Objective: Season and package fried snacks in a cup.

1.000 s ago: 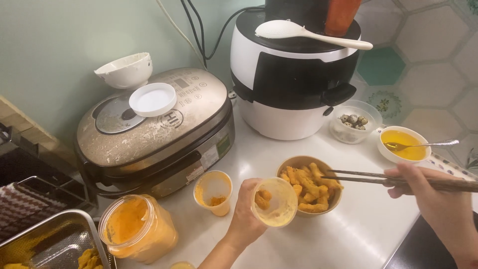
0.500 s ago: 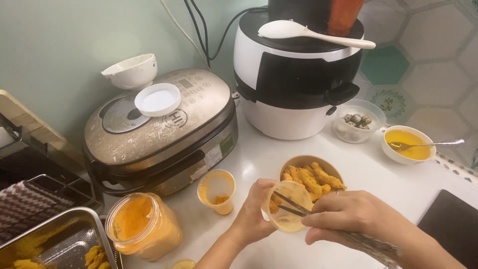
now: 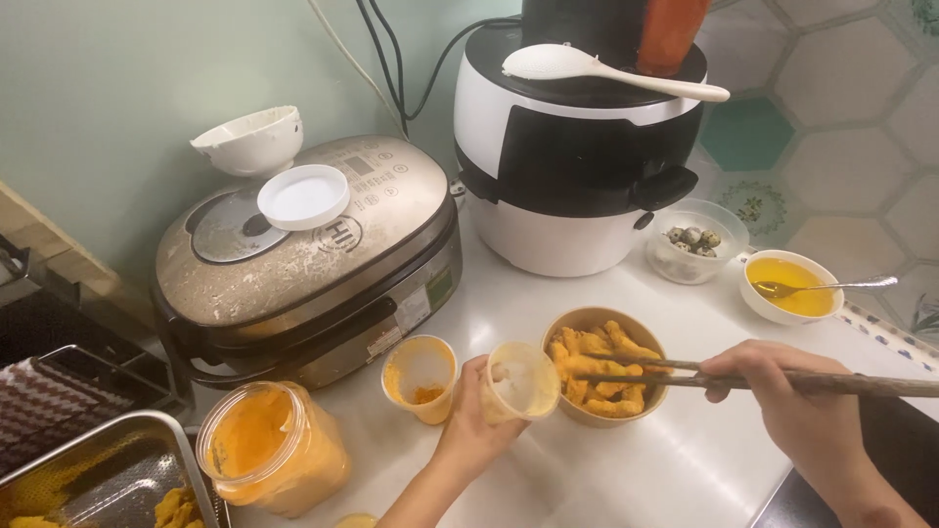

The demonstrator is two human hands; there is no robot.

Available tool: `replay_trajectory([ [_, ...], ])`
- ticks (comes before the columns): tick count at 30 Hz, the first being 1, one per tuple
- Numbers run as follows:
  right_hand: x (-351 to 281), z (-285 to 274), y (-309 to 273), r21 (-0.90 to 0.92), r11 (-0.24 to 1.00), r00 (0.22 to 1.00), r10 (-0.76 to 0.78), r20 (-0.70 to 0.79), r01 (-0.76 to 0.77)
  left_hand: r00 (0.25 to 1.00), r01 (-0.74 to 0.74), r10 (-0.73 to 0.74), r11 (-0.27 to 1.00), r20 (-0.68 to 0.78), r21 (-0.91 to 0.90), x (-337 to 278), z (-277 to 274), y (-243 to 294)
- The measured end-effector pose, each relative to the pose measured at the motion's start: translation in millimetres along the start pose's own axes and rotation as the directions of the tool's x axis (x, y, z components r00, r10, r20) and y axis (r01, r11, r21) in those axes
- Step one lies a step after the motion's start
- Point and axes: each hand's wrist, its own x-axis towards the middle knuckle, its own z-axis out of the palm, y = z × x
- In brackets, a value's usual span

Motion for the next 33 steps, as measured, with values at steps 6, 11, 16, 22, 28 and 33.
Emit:
replay_trajectory([
  [6, -6.3, -13.0, -13.1, 0.014, 0.999, 0.999, 0.032, -0.036, -0.032, 0.995, -0.079, 0.063, 0.966, 0.073, 0.248, 0.5, -2.6, 19.4],
  [11, -11.7, -7.9, -0.5, 0.143, 0.989, 0.999, -0.026, -0.029, 0.03, 0.966, -0.249, 0.245, 0.967, 0.082, 0.047, -1.8, 4.8, 21.2],
  [16, -2.7, 37.2, -95.9, 0.062, 0.927, 0.904, -0.375, 0.205, 0.37, 0.927, -0.375, 0.371, 0.923, 0.062, 0.085, 0.9, 11.5, 38.0],
  [22, 2.6, 59.3, -63.9, 0.08, 0.892, 0.809, -0.439, 0.39, 0.446, 0.942, -0.278, 0.282, 0.959, 0.183, -0.051, -2.9, 4.7, 45.4],
  [28, 5.2, 40.0, -24.6, 0.545, 0.836, 0.995, 0.096, -0.026, -0.066, 0.975, -0.027, 0.078, 0.971, 0.21, -0.236, -1.2, -2.8, 40.7],
  [33, 15.6, 26.8, -8.9, 0.702, 0.428, 0.658, 0.749, 0.077, -0.569, 0.974, -0.035, 0.085, 0.972, 0.212, -0.232, -0.8, 2.5, 45.5],
])
